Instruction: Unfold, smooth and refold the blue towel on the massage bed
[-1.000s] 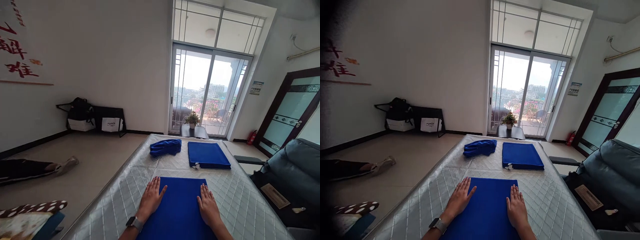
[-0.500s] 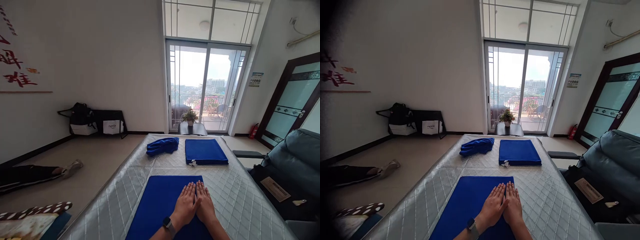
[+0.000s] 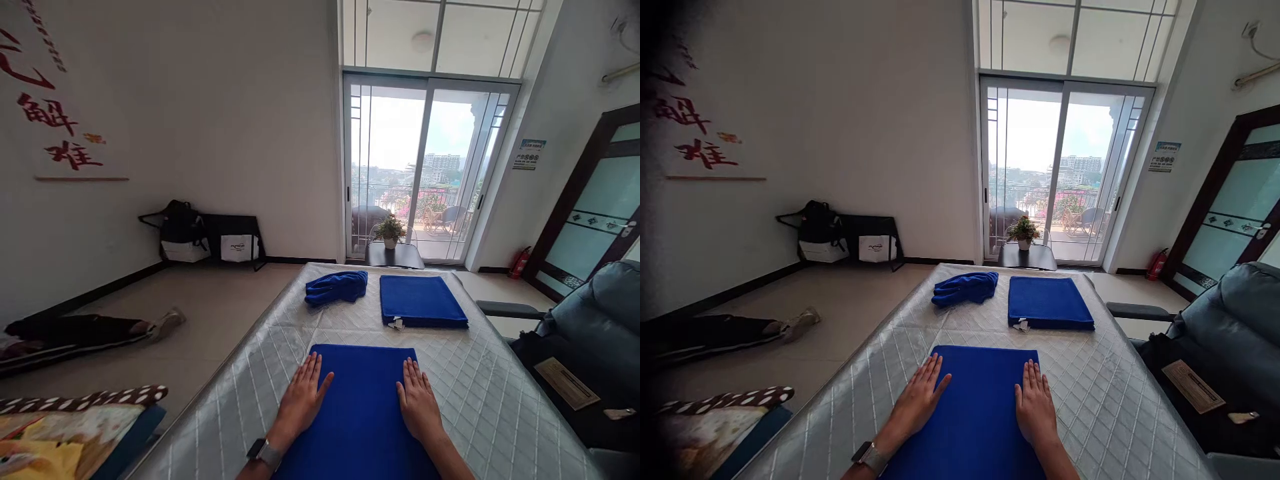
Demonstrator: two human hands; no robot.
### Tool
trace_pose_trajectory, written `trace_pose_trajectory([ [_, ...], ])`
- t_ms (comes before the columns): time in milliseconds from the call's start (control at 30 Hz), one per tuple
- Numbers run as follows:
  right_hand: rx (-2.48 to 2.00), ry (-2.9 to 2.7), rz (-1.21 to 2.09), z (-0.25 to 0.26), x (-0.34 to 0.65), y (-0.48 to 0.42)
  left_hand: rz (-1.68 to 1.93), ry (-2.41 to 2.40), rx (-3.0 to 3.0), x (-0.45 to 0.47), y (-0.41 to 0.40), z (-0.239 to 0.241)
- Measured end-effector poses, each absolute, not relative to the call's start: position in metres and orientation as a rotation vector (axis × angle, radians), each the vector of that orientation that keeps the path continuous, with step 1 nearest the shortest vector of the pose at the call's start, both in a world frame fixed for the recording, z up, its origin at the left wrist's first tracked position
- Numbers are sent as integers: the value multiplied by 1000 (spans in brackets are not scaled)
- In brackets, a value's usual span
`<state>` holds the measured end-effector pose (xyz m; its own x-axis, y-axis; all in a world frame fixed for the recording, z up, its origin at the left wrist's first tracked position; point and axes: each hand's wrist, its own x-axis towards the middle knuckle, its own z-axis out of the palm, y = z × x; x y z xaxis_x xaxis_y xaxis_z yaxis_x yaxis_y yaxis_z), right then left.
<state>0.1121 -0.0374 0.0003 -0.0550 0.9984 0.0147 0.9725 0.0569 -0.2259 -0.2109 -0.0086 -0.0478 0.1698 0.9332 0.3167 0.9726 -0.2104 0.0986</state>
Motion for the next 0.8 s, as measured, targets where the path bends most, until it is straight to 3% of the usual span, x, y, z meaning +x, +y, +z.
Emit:
trace_pose_trajectory([
  [467, -2081, -2182, 166, 18, 112, -6, -528, -1978, -2223, -209, -7, -49],
  [800, -2061, -2121, 118, -3, 116, 3, -503, -1875, -2210, -224, 2, -61],
])
